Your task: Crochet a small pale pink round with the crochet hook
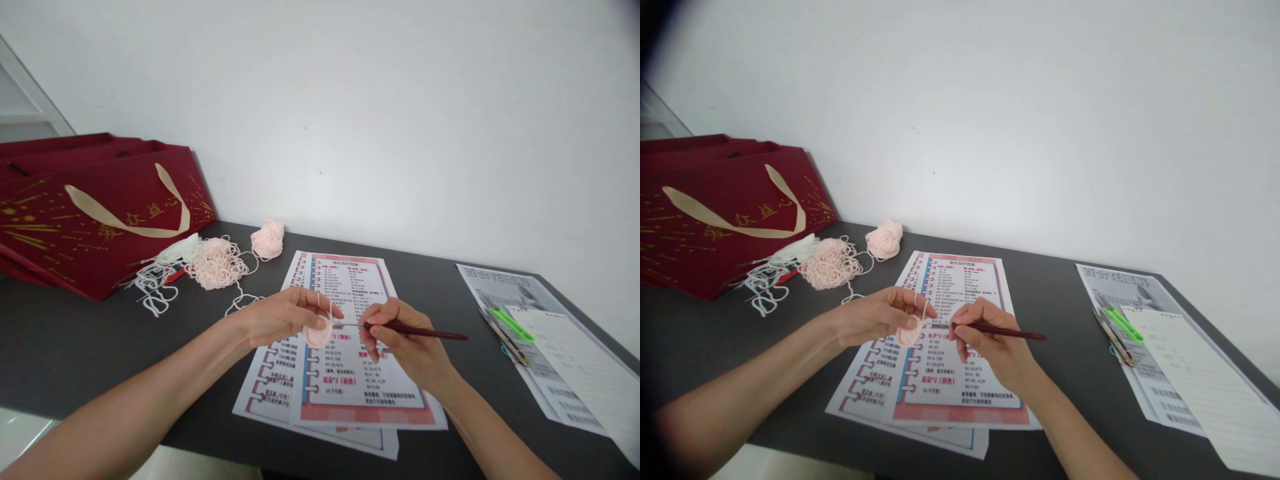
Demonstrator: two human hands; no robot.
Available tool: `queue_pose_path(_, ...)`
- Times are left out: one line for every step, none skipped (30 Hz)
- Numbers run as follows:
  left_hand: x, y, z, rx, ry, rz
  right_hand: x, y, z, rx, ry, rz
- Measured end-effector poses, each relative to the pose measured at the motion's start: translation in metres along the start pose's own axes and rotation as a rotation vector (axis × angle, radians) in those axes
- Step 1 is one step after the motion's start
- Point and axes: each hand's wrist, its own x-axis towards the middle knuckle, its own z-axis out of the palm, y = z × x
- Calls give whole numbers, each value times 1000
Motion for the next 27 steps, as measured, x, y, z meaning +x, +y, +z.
queue_pose_path(0, 0, 0, 7, -4, -3, 1, 0, 0, 50, 4, 23)
queue_pose_path(0, 0, 1, 17, -3, 0, 2, 0, 1, 95, 15, 54)
queue_pose_path(1, 0, 2, 31, 10, 12, 2, 1, 1, 136, 32, 86)
queue_pose_path(1, 0, 3, 51, 36, 32, 3, 1, 2, 177, 53, 117)
queue_pose_path(2, -1, 4, 77, 75, 62, 3, 2, 2, 218, 76, 146)
queue_pose_path(3, -3, 6, 110, 125, 97, 4, 3, 3, 259, 98, 170)
queue_pose_path(4, -4, 8, 145, 179, 134, 5, 4, 5, 297, 119, 193)
queue_pose_path(5, -6, 10, 180, 232, 173, 5, 6, 6, 333, 137, 214)
queue_pose_path(6, -9, 12, 212, 277, 210, 6, 7, 8, 363, 150, 237)
queue_pose_path(7, -11, 14, 240, 312, 241, 7, 9, 10, 388, 158, 259)
queue_pose_path(8, -13, 16, 264, 337, 268, 7, 10, 12, 406, 162, 276)
queue_pose_path(8, -15, 18, 282, 352, 285, 8, 12, 14, 419, 164, 286)
queue_pose_path(9, -18, 19, 291, 356, 291, 8, 13, 16, 429, 168, 289)
queue_pose_path(9, -19, 20, 288, 354, 292, 8, 14, 18, 436, 177, 285)
queue_pose_path(10, -21, 20, 275, 351, 291, 8, 15, 19, 441, 192, 278)
queue_pose_path(11, -22, 20, 255, 348, 289, 8, 16, 20, 442, 212, 268)
queue_pose_path(11, -23, 20, 230, 348, 285, 8, 17, 20, 441, 231, 260)
queue_pose_path(12, -24, 20, 204, 351, 280, 8, 17, 20, 437, 246, 256)
queue_pose_path(12, -24, 19, 183, 355, 274, 7, 18, 20, 428, 252, 253)
queue_pose_path(12, -24, 19, 167, 355, 266, 7, 17, 19, 414, 252, 246)
queue_pose_path(13, -23, 19, 155, 352, 261, 7, 17, 19, 397, 250, 232)
queue_pose_path(13, -23, 19, 148, 347, 259, 7, 16, 18, 375, 248, 210)
queue_pose_path(12, -22, 19, 143, 344, 262, 6, 14, 17, 346, 249, 182)
queue_pose_path(12, -21, 19, 142, 343, 266, 6, 13, 16, 314, 252, 150)
queue_pose_path(12, -20, 20, 142, 347, 271, 6, 11, 16, 279, 254, 119)
queue_pose_path(11, -20, 20, 145, 353, 276, 6, 10, 15, 242, 256, 95)
queue_pose_path(11, -19, 21, 150, 361, 276, 5, 10, 14, 202, 253, 76)
